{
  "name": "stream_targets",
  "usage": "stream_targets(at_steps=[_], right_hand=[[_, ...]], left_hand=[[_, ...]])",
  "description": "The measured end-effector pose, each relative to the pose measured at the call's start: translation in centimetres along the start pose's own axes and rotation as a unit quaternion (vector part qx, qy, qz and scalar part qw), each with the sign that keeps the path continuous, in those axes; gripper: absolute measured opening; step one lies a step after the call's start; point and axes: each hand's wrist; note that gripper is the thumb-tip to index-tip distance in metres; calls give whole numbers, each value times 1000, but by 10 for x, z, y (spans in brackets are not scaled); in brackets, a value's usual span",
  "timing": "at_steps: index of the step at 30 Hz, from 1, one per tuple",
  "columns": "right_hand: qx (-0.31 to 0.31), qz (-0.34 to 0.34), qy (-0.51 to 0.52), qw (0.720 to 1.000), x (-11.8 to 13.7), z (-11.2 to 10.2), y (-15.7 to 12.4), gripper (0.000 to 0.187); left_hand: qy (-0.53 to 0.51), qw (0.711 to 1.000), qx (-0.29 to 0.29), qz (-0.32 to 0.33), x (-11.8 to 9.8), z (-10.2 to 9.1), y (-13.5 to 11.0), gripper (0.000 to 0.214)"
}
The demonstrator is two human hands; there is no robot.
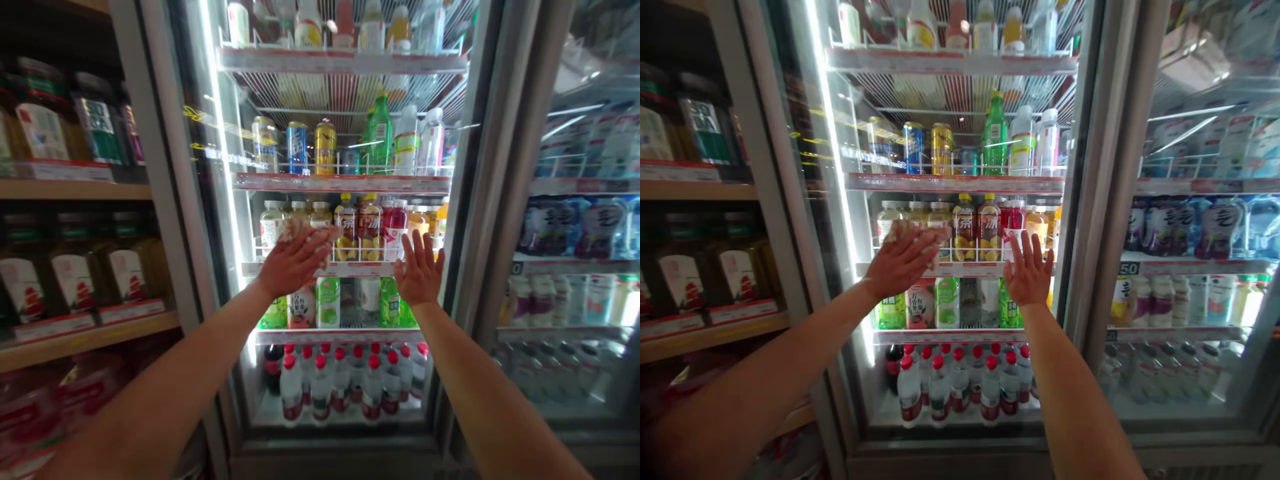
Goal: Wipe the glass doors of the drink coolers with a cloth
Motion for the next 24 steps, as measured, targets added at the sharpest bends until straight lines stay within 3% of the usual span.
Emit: stream_targets(at_steps=[2, 3, 6, 8, 12, 18, 22, 24], right_hand=[[1, 0, 3, 1000, 0, 0, 0, 62], [1, 0, 2, 1000, 0, 0, 0, 62], [-8, -2, -5, 1000, 1, 0, 1, 61], [-18, -7, -7, 1000, 1, 0, 1, 61], [-25, -9, -8, 1000, 1, 0, 1, 61], [-17, -3, -11, 1000, 1, 0, 1, 60], [-14, -5, -5, 1000, 0, 0, 0, 62], [-11, -4, 2, 1000, 0, 0, 0, 63]], left_hand=[[-9, 998, -23, -63, 0, -1, 1, 60], [-14, 998, -19, -59, -2, -1, 1, 61], [-12, 998, 35, 45, -3, -2, 0, 57], [2, 996, 50, 67, -1, -3, 1, 54], [2, 999, 16, -35, 0, -2, 4, 57], [3, 999, 24, 39, -6, 0, 5, 55], [10, 999, 1, -35, -7, 1, 6, 59], [4, 999, 1, -32, -11, 3, 7, 60]])
Point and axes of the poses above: each hand's wrist, its own y-axis towards the middle knuckle, its own z-axis out of the palm, x = y × z, and after that the axes turned 9 degrees about x, right-handed
